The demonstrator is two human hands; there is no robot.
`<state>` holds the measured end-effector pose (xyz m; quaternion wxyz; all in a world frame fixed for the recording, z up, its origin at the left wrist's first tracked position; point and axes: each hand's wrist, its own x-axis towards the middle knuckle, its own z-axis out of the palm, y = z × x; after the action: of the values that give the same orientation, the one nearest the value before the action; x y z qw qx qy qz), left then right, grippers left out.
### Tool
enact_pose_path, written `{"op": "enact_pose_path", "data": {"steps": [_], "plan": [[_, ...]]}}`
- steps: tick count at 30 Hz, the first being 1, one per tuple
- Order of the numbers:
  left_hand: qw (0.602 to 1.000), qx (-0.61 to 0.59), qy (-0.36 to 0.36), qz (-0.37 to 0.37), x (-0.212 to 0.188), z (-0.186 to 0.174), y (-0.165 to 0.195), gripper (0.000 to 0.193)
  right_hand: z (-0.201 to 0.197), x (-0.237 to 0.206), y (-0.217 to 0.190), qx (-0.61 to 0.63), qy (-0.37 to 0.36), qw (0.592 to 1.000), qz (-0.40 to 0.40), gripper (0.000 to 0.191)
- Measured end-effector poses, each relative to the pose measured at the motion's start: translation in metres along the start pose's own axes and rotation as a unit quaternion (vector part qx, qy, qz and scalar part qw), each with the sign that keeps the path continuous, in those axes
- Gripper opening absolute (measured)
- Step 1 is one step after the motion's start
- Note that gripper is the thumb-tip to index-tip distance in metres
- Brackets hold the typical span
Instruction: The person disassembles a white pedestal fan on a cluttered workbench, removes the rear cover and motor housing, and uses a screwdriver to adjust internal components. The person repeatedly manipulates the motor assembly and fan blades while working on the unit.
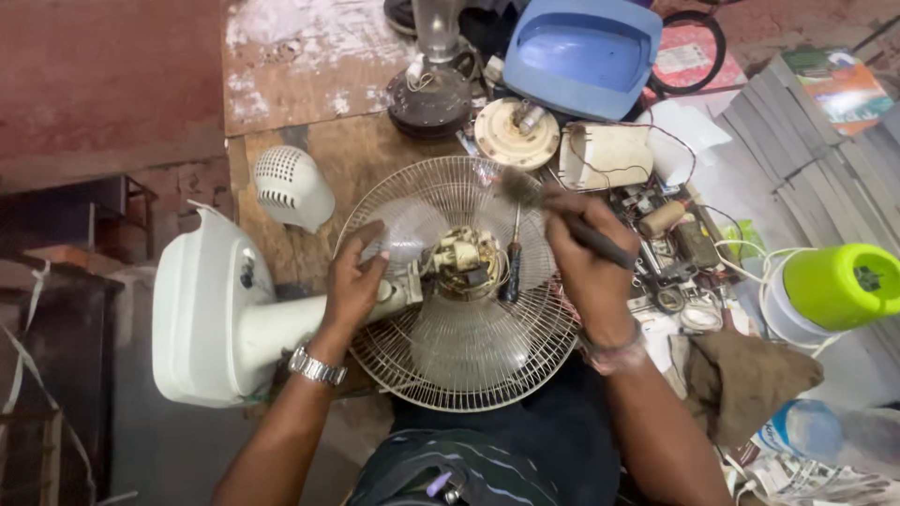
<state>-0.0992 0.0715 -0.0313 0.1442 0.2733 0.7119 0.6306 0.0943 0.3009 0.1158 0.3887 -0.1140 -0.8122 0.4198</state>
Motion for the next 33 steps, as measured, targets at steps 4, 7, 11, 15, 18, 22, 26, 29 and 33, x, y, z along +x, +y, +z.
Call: {"op": "enact_pose_path", "data": {"steps": [4, 7, 11, 15, 18, 22, 26, 29, 33], "plan": [[1.0, 0.007, 0.005, 0.007, 0.001, 0.001, 0.006, 0.066, 0.002, 0.003, -0.019, 0.003, -0.142, 0.964, 0.225, 0.018], [1.0, 0.026, 0.009, -0.006, 0.002, 0.002, 0.007, 0.07, -0.003, 0.005, -0.033, -0.039, -0.011, 0.999, -0.01, 0.016], [0.999, 0.031, 0.004, 0.011, 0.002, 0.001, 0.004, 0.066, -0.005, 0.012, -0.04, 0.1, -0.197, 0.971, 0.095, 0.017], [1.0, 0.017, -0.004, -0.005, 0.004, 0.003, 0.0, 0.066, 0.002, 0.031, -0.032, -0.012, -0.138, 0.988, 0.062, 0.018], [1.0, -0.011, -0.001, 0.025, 0.004, 0.001, -0.001, 0.068, 0.014, 0.046, -0.033, 0.079, -0.284, 0.952, 0.088, 0.017], [0.999, 0.03, 0.003, 0.011, 0.006, 0.001, -0.001, 0.068, 0.042, 0.061, -0.054, -0.051, -0.3, 0.947, 0.104, 0.012], [0.999, 0.011, 0.019, -0.026, 0.008, 0.002, 0.002, 0.063, 0.077, 0.068, -0.066, -0.117, -0.24, 0.951, -0.158, 0.022], [0.998, -0.047, 0.015, -0.035, 0.007, 0.002, 0.002, 0.063, 0.099, 0.091, -0.044, -0.263, -0.356, 0.895, -0.054, 0.013], [0.998, -0.051, 0.04, -0.011, 0.006, 0.003, -0.004, 0.063, 0.115, 0.103, 0.0, -0.225, -0.304, 0.925, -0.043, 0.016]]}}
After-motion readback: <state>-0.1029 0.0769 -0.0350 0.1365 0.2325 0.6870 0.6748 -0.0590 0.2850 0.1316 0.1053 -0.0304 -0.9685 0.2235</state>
